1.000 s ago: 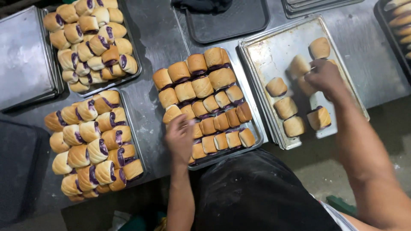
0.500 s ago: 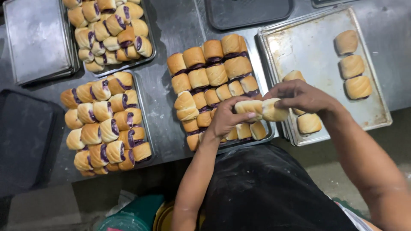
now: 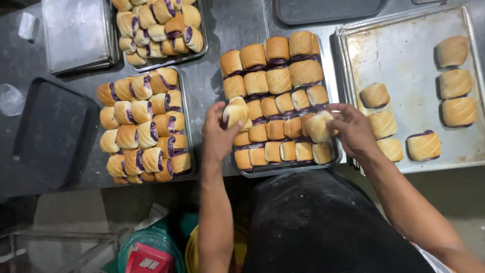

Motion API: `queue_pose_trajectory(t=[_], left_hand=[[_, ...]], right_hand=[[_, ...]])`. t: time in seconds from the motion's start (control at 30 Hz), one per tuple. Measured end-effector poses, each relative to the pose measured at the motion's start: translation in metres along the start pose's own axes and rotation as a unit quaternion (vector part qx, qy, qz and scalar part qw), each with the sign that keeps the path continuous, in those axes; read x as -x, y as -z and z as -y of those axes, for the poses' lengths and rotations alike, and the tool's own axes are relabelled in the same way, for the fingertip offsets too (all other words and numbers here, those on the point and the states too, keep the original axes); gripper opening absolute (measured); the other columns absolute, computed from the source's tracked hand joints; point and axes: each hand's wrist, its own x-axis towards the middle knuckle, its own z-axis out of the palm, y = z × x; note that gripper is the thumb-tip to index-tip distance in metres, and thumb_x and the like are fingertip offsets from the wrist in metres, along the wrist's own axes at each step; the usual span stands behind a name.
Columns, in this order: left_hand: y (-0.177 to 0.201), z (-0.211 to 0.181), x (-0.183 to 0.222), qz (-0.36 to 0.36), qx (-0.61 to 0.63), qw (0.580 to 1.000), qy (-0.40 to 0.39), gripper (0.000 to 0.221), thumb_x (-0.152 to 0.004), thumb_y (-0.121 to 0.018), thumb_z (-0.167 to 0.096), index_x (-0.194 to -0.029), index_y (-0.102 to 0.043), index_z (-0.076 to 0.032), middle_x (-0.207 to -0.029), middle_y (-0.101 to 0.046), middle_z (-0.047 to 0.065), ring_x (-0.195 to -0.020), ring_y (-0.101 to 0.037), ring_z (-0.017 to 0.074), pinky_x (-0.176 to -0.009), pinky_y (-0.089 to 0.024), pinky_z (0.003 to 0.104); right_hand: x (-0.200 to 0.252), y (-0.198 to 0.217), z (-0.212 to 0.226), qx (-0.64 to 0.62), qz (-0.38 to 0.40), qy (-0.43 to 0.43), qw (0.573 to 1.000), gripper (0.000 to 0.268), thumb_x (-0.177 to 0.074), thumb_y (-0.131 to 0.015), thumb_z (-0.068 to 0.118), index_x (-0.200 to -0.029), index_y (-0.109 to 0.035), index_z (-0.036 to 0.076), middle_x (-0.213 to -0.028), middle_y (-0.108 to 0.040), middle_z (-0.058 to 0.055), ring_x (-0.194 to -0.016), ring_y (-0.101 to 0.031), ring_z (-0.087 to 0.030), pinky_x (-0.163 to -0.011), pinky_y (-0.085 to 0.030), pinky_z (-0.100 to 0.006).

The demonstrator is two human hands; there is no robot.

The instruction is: Arranging baked bread rolls on metal trays in a bakery.

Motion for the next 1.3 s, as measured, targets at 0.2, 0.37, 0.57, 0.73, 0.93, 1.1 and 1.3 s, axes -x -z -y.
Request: queue_pose_trajectory(t=[0.2, 0.37, 0.57, 0.73, 0.93, 1.1, 1.3], left_hand=[[-0.017, 0.018, -0.042, 0.105, -0.211, 0.970, -0.054, 0.056, -0.079, -0.085, -0.016, -0.127, -0.058, -0.007, -0.111, -0.075, 0.016, -0.102, -0.075, 0.0277, -0.087, -0.059, 0.039], [-0.040, 0.031, -0.040, 0.087, -0.452, 0.865, -0.201, 0.047, -0.077, -0.089, -0.029, -0.119, -0.073, -0.016, -0.114, -0.070, 0.005, -0.109, -0.062, 0.0304, -0.094, -0.045, 0.047], [-0.038, 0.011, -0.019, 0.087, -0.480, 0.834, -0.258, 0.082, -0.059, -0.094, -0.034, -0.130, -0.063, -0.007, -0.118, -0.064, 0.007, -0.108, -0.052, 0.0305, -0.091, -0.038, 0.047], [-0.044, 0.016, -0.026, 0.076, -0.487, 0.817, -0.300, 0.080, -0.059, -0.093, -0.026, -0.130, -0.061, -0.007, -0.116, -0.065, 0.006, -0.108, -0.054, 0.0289, -0.094, -0.037, 0.050], [-0.044, 0.022, -0.040, 0.086, -0.521, 0.791, -0.308, 0.066, -0.066, -0.091, -0.020, -0.124, -0.063, -0.011, -0.116, -0.066, 0.003, -0.111, -0.055, 0.0279, -0.096, -0.037, 0.050], [-0.042, 0.007, -0.043, 0.128, -0.505, 0.803, -0.290, 0.068, -0.059, -0.092, -0.024, -0.120, -0.064, -0.009, -0.114, -0.065, 0.006, -0.108, -0.055, 0.0312, -0.093, -0.037, 0.053], [-0.044, 0.009, -0.039, 0.135, -0.523, 0.797, -0.272, 0.069, -0.063, -0.091, -0.021, -0.126, -0.064, -0.009, -0.112, -0.063, 0.009, -0.109, -0.054, 0.0316, -0.093, -0.037, 0.052]], right_hand=[[-0.035, -0.048, 0.003, 0.089, 0.078, 0.100, 0.988, 0.044, -0.087, -0.066, -0.006, -0.129, -0.058, 0.000, -0.111, -0.069, -0.013, -0.094, -0.066, -0.019, -0.074, -0.055, -0.032], [-0.058, -0.065, -0.001, 0.462, 0.043, 0.303, 0.832, 0.032, -0.097, -0.071, 0.022, -0.124, -0.065, 0.006, -0.113, -0.071, -0.013, -0.103, -0.069, -0.027, -0.087, -0.057, -0.040], [-0.021, -0.089, 0.021, 0.612, 0.053, 0.390, 0.686, 0.070, -0.080, -0.084, 0.041, -0.134, -0.059, 0.004, -0.121, -0.065, -0.023, -0.107, -0.063, -0.041, -0.085, -0.053, -0.049], [-0.029, -0.099, 0.007, 0.639, 0.048, 0.387, 0.663, 0.083, -0.073, -0.086, 0.036, -0.140, -0.051, 0.001, -0.115, -0.065, -0.024, -0.100, -0.065, -0.042, -0.081, -0.053, -0.050], [-0.056, -0.081, -0.014, 0.577, 0.006, 0.377, 0.725, 0.059, -0.090, -0.078, 0.024, -0.137, -0.052, 0.002, -0.114, -0.066, -0.021, -0.096, -0.068, -0.040, -0.082, -0.056, -0.048], [-0.029, -0.099, 0.012, 0.604, 0.002, 0.435, 0.668, 0.045, -0.085, -0.077, 0.020, -0.123, -0.060, 0.004, -0.118, -0.065, -0.022, -0.095, -0.067, -0.040, -0.078, -0.056, -0.047], [-0.022, -0.096, 0.011, 0.638, -0.009, 0.414, 0.650, 0.057, -0.076, -0.082, 0.021, -0.126, -0.061, 0.001, -0.108, -0.064, -0.019, -0.093, -0.064, -0.039, -0.075, -0.052, -0.051]])
